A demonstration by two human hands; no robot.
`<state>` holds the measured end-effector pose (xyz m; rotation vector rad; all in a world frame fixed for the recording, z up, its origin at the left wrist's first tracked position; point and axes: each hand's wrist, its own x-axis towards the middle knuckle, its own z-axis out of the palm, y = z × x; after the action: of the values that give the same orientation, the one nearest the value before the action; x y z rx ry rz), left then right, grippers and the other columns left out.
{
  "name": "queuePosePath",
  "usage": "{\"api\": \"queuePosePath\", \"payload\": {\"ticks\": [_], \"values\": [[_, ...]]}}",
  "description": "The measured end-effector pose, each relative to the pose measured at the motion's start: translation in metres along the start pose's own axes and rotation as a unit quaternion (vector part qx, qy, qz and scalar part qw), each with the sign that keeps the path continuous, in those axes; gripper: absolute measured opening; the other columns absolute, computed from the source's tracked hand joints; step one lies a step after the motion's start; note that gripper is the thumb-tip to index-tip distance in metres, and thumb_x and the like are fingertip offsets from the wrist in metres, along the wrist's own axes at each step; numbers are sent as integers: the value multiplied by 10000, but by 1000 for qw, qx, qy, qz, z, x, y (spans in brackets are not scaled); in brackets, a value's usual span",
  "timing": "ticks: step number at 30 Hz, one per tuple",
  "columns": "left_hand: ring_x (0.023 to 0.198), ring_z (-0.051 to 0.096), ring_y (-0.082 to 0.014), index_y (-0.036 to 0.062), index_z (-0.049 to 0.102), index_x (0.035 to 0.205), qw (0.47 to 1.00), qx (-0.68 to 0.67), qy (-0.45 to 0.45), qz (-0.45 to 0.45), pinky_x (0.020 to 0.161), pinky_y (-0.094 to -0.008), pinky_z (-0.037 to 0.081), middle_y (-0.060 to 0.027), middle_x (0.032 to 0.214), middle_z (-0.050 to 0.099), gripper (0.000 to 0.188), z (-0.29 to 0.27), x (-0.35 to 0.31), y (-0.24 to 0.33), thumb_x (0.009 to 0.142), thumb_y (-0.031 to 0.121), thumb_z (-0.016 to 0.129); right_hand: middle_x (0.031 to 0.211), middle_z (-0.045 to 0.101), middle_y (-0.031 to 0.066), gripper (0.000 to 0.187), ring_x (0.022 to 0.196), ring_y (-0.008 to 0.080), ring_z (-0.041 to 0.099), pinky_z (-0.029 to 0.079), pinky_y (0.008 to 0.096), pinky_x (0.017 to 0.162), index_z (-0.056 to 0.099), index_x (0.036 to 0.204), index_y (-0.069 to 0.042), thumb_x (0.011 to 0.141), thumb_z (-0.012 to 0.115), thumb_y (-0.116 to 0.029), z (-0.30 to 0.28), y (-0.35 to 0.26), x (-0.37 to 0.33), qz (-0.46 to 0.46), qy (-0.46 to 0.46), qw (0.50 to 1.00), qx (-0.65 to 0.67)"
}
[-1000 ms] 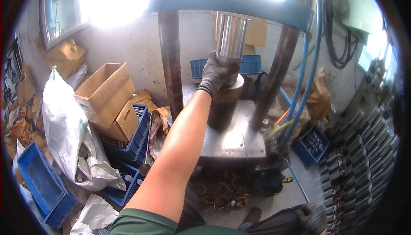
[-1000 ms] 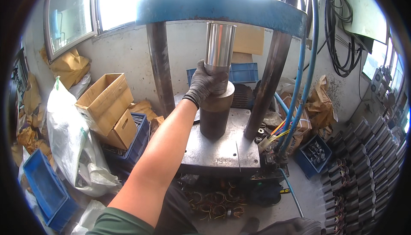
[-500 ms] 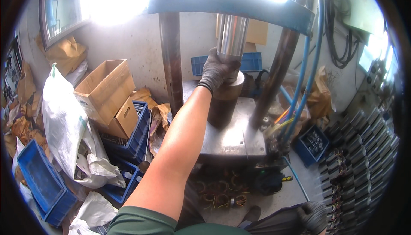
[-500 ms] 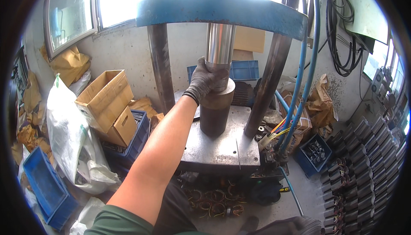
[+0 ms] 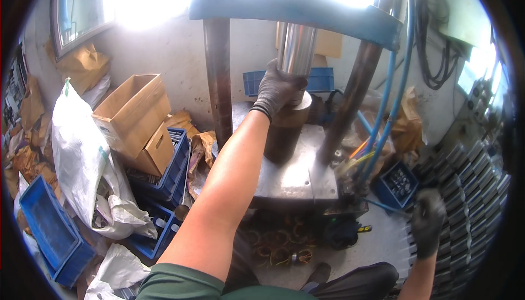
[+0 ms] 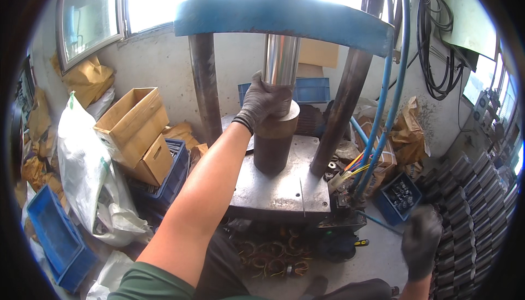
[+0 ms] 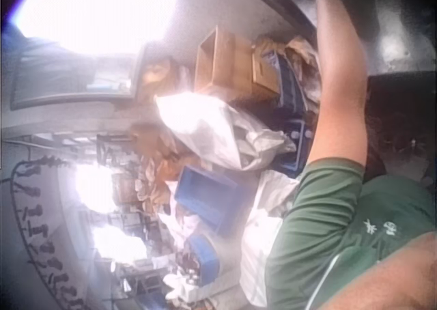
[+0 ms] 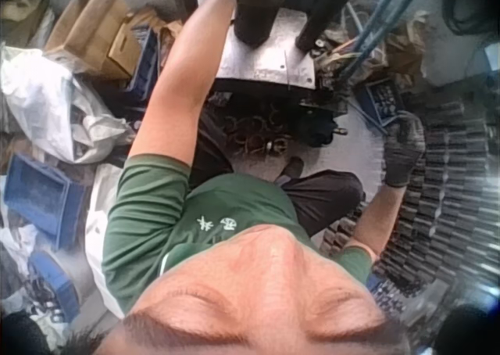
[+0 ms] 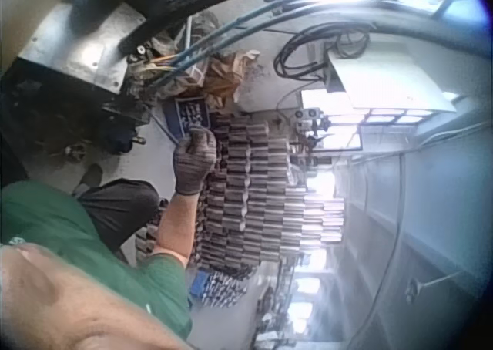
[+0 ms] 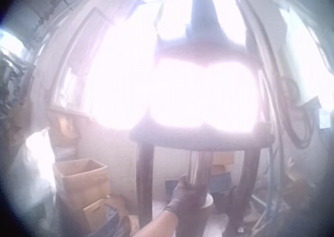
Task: Operating a hydraulic press to assemble motor components and inspecting the motor stator.
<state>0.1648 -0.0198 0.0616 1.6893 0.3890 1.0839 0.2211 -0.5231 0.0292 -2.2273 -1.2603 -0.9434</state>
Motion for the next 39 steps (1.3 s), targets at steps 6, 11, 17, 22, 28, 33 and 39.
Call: {"api": "queuePosePath", "payload": {"ticks": [6,11,17,22,28,33,39], "values": [[1126,673,-227,50,484,1353,999,-27,-11,27,999,-354,534,-131,1192,687,795,0,7,-6,707,243,906,983,652,216,190,862,422,666,529,486,787,640,1074,-9,943,673,-143,26,25,88,39,30,996,75],[1294,569,-258,100,206,1581,998,-32,-51,3,1128,-361,476,-148,1415,534,1214,-1,13,-16,648,175,979,1028,690,217,484,867,353,714,559,424,778,622,1316,-19,933,747,-287,0,12,45,29,-42,995,83],[1212,615,-256,60,283,1522,997,6,-9,78,1060,-354,523,-161,1326,590,1101,7,21,-35,662,168,962,916,730,191,348,870,388,712,576,447,740,770,1037,-61,786,780,-303,-33,-25,-82,37,-289,954,75],[1183,636,-264,12,336,1491,997,0,-1,77,1037,-360,540,-179,1303,609,1073,9,28,-42,636,155,967,881,690,201,98,851,421,699,552,501,731,694,1009,-126,928,683,-180,-36,-27,-128,124,-413,900,69],[1177,643,-264,0,384,1451,997,0,10,80,1029,-365,547,-171,1300,620,995,7,11,-27,656,148,965,821,705,201,277,775,412,695,560,474,686,770,886,-63,788,761,-322,-32,-38,-121,166,-356,920,2],[1154,655,-253,17,428,1426,998,-16,8,66,1010,-371,556,-162,1262,650,928,7,7,-19,673,139,956,730,659,197,309,713,424,672,542,483,661,724,756,-56,772,750,-364,-35,-46,-111,190,-308,932,-8],[1111,674,-234,15,478,1391,999,34,10,28,977,-379,571,-150,1211,679,861,5,7,-17,689,186,946,731,657,193,309,721,414,672,540,479,659,719,753,-50,776,755,-356,-33,-41,-114,167,-291,942,-8]]}}
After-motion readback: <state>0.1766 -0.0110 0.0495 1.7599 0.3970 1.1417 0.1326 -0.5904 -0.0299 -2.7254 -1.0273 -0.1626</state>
